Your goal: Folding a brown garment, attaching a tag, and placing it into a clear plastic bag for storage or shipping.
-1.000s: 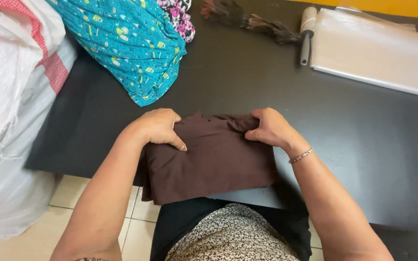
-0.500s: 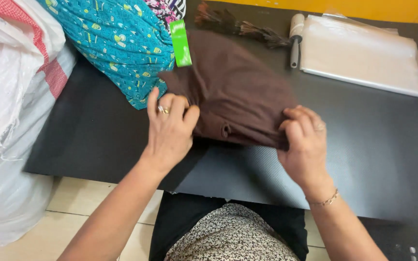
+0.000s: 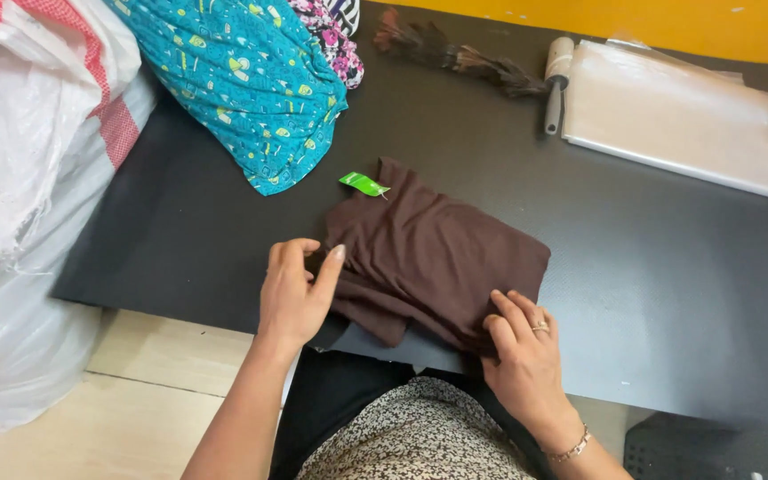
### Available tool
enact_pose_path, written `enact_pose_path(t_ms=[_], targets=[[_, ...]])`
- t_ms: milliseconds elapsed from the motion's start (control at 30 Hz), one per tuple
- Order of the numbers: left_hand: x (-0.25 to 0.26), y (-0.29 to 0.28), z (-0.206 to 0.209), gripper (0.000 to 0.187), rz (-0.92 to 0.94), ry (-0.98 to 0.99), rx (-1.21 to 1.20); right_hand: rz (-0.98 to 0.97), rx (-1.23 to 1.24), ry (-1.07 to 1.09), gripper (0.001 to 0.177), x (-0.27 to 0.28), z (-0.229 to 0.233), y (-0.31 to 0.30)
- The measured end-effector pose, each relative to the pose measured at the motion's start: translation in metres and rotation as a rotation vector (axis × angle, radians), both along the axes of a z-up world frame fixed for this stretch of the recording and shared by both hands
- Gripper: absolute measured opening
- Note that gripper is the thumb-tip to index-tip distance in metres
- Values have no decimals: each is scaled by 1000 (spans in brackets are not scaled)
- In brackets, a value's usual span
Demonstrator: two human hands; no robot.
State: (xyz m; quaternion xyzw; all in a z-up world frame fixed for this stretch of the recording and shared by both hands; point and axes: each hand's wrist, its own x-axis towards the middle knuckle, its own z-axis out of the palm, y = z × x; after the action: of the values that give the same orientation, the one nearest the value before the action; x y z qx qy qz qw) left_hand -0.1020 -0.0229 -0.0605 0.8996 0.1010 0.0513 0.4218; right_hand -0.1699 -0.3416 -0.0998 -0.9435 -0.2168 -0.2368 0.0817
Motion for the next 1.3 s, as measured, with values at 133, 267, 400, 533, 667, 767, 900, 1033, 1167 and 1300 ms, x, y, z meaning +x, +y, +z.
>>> enact_pose_path(t_ms=[133, 267, 400, 533, 667, 767, 900, 1033, 1167, 1300], targets=[[21, -4, -29, 60, -60, -22, 146, 125, 86, -12, 29, -20, 12, 27], [55, 3, -44, 12, -114, -220, 29, 270, 77, 35, 32, -28, 15, 44], [101, 4, -45, 12, -118, -610, -48, 415, 141, 121, 41, -28, 39, 69], [81, -13, -18, 33, -47, -680, 130, 503, 237, 207, 42, -21, 58, 61], [38, -32, -8, 28, 58, -553, 261, 272, 418, 225, 24, 14, 68, 20], [25, -43, -21, 45, 7, -265, 237, 62, 477, 294, 22, 54, 55, -10], [36, -60, -5, 65, -15, 10, 152, -234, 586, 662, 39, 105, 43, -20], [55, -62, -17, 62, 13, 115, 108, -240, 587, 774, 44, 144, 22, -13], [53, -60, -48, 30, 66, -238, 90, -231, 586, 801, 49, 166, 1, -6], [48, -45, -73, 26, 223, -354, 26, -230, 579, 807, 47, 168, 8, 13]])
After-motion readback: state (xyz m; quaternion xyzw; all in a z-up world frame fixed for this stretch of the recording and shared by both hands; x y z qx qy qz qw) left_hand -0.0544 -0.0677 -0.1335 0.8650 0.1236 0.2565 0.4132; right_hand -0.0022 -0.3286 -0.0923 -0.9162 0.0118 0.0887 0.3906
